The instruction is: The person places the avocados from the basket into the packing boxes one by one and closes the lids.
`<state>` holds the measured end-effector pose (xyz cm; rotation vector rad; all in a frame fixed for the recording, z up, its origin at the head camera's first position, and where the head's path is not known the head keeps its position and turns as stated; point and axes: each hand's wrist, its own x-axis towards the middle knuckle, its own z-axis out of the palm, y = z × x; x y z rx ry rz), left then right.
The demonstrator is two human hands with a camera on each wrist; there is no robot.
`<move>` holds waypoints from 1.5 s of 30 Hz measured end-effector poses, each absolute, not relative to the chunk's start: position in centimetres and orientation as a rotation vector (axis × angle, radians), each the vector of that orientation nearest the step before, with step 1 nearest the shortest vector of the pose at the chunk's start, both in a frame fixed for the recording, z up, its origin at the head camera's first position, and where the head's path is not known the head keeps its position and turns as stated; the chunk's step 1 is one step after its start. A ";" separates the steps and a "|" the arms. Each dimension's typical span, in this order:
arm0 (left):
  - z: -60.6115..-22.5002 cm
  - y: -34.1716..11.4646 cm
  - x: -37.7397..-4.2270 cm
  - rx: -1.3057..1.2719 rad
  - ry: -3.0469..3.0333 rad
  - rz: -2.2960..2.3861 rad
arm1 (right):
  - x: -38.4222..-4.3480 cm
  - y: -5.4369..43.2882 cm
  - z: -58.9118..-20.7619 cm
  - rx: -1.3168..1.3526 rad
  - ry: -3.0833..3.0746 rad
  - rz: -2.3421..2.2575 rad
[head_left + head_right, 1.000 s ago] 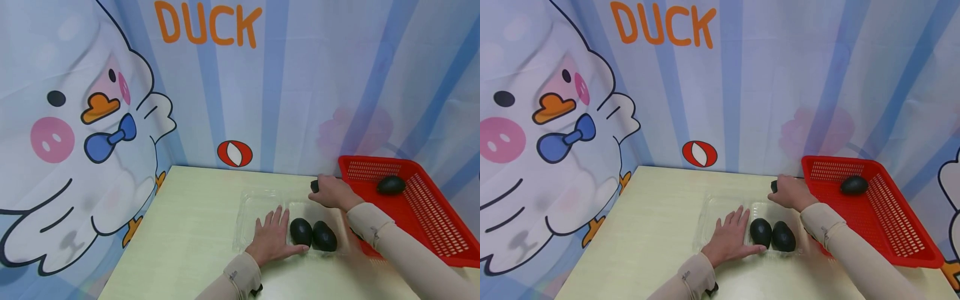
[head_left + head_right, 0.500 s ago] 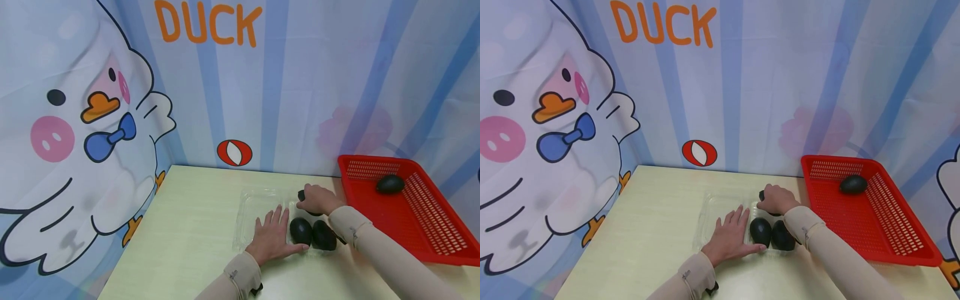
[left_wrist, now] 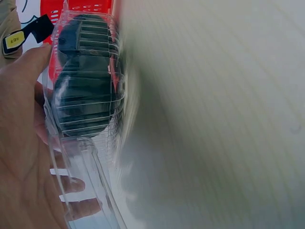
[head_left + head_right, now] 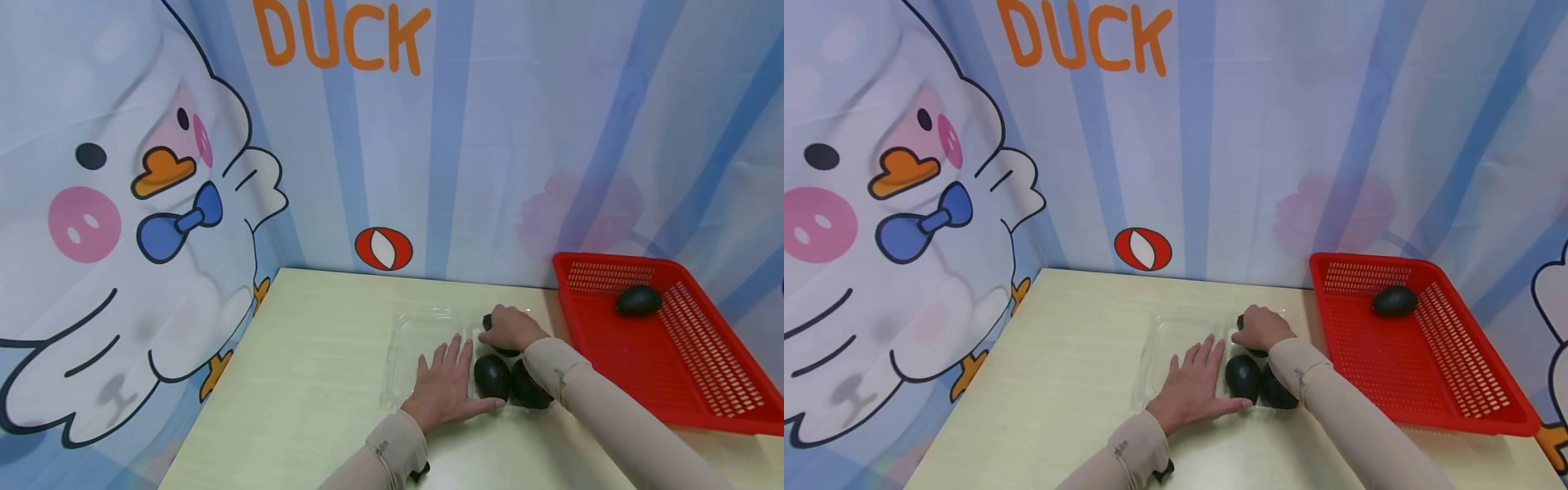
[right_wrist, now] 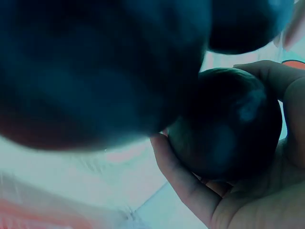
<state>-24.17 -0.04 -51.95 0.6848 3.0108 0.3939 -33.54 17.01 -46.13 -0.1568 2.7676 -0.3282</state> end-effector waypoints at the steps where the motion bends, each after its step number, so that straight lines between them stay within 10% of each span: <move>1: -51.9 0.0 -24.2 0.686 3.011 0.393 | -33.6 16.9 -46.3 -0.144 2.766 -0.330; 45: -52.1 0.2 -24.2 0.655 3.008 0.403 | -32.2 19.7 -42.3 -0.265 2.842 -0.394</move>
